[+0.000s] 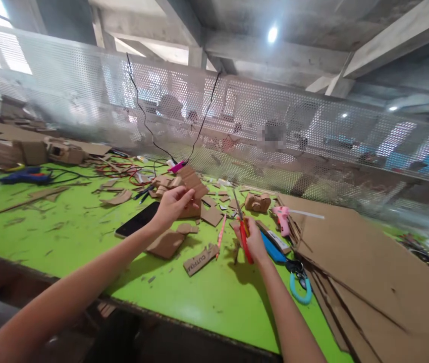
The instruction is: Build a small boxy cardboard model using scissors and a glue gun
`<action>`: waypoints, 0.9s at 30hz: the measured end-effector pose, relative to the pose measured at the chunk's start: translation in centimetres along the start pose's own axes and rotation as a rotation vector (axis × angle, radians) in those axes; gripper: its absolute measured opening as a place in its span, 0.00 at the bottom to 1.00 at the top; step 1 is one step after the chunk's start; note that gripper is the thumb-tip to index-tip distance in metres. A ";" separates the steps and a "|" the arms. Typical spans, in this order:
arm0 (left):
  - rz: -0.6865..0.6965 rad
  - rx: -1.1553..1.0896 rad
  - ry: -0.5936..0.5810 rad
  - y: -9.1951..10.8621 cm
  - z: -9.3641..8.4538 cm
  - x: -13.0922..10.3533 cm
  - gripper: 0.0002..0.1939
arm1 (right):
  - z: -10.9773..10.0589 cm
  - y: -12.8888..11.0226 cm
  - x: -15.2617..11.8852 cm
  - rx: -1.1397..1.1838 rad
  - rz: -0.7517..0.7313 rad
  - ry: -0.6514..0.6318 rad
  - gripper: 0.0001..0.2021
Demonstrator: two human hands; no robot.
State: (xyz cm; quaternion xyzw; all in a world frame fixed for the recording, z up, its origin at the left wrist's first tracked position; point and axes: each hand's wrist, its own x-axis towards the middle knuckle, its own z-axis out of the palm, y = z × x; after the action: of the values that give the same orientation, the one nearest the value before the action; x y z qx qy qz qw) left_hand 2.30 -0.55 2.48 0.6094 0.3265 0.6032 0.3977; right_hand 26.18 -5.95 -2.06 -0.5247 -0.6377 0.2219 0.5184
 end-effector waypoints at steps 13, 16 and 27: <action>0.039 -0.048 -0.071 0.3 0.7 -1.2 0.19 | -0.4 -1.6 -1.0 -0.167 -0.039 -0.364 0.15; 0.029 -0.052 -0.072 0.3 0.9 -1.3 0.19 | -0.2 -1.5 -1.2 -0.172 -0.037 -0.370 0.14; 0.020 -0.068 -0.158 0.1 1.3 -1.8 0.18 | 0.0 -2.7 -1.3 -0.196 -0.049 -0.365 0.14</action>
State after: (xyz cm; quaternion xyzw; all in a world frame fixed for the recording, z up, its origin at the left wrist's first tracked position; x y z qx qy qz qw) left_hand 3.44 -2.27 1.80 0.6446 0.2675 0.5677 0.4366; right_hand 24.87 -8.10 -0.40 -0.5082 -0.7521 0.2373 0.3460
